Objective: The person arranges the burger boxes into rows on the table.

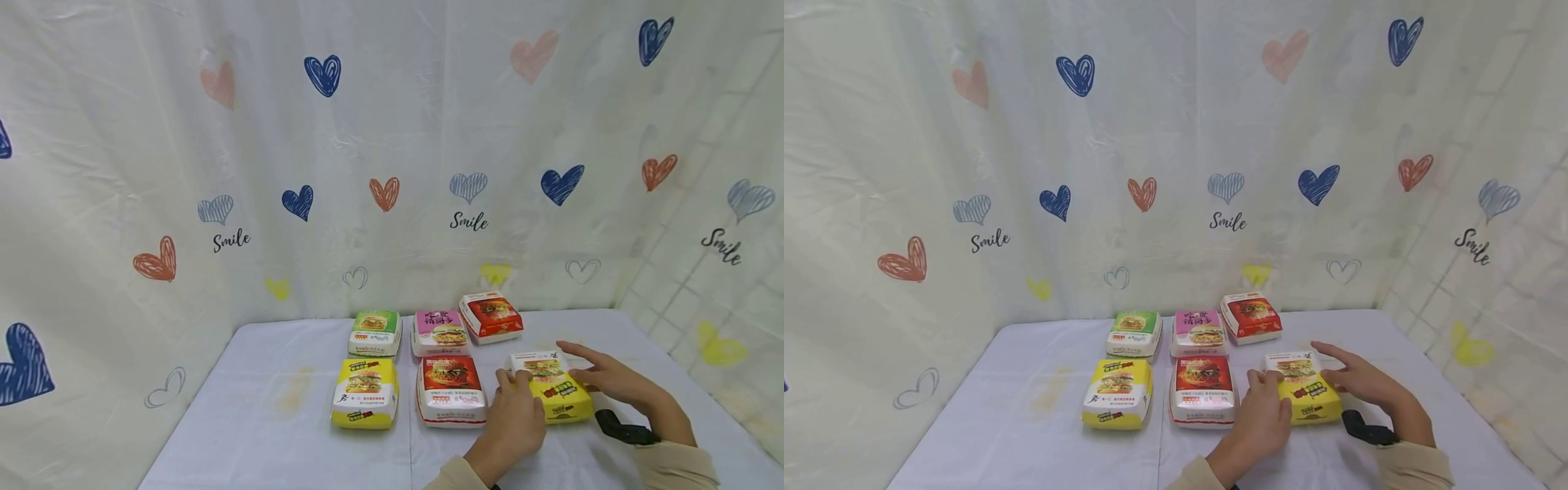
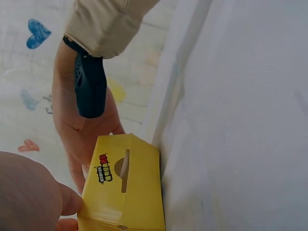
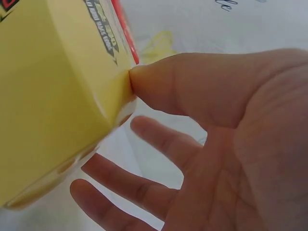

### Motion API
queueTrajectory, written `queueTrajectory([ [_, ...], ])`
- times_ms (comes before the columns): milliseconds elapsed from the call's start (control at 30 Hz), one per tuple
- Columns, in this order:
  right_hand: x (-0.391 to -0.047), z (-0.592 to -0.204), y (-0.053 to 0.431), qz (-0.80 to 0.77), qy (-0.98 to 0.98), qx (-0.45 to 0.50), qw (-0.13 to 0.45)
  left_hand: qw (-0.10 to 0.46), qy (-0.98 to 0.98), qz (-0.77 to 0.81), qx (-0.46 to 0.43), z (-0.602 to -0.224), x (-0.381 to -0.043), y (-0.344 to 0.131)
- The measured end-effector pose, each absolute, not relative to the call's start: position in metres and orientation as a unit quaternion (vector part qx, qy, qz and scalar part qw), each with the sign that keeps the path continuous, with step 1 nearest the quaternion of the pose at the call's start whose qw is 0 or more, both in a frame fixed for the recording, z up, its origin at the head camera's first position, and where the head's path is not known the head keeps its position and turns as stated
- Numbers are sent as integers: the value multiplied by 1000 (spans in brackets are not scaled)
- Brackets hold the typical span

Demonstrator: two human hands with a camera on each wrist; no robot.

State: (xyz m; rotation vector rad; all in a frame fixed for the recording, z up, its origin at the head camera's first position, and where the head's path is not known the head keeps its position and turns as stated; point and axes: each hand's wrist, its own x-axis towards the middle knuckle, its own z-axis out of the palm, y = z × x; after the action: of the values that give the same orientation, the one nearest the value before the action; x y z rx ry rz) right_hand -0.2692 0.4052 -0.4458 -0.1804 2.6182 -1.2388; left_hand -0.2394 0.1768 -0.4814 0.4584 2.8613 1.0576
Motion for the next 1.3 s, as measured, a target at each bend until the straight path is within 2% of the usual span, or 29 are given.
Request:
queueTrajectory([
  [267, -272, -450, 409, -437, 886, -68, 140, 13, 936, 315, 160, -481, -239, 177],
  [433, -271, -451, 412, -438, 886, -72, 133, -10, 941, 293, 169, -481, -239, 178],
  [667, -267, -450, 414, -432, 889, -85, 123, 3, 936, 319, 146, -478, -237, 180],
  [1067, -265, -445, 415, -407, 905, -67, 109, -22, 930, 340, 140, -480, -238, 178],
  [1300, -265, -446, 416, -398, 911, -51, 96, -42, 945, 289, 146, -481, -235, 180],
])
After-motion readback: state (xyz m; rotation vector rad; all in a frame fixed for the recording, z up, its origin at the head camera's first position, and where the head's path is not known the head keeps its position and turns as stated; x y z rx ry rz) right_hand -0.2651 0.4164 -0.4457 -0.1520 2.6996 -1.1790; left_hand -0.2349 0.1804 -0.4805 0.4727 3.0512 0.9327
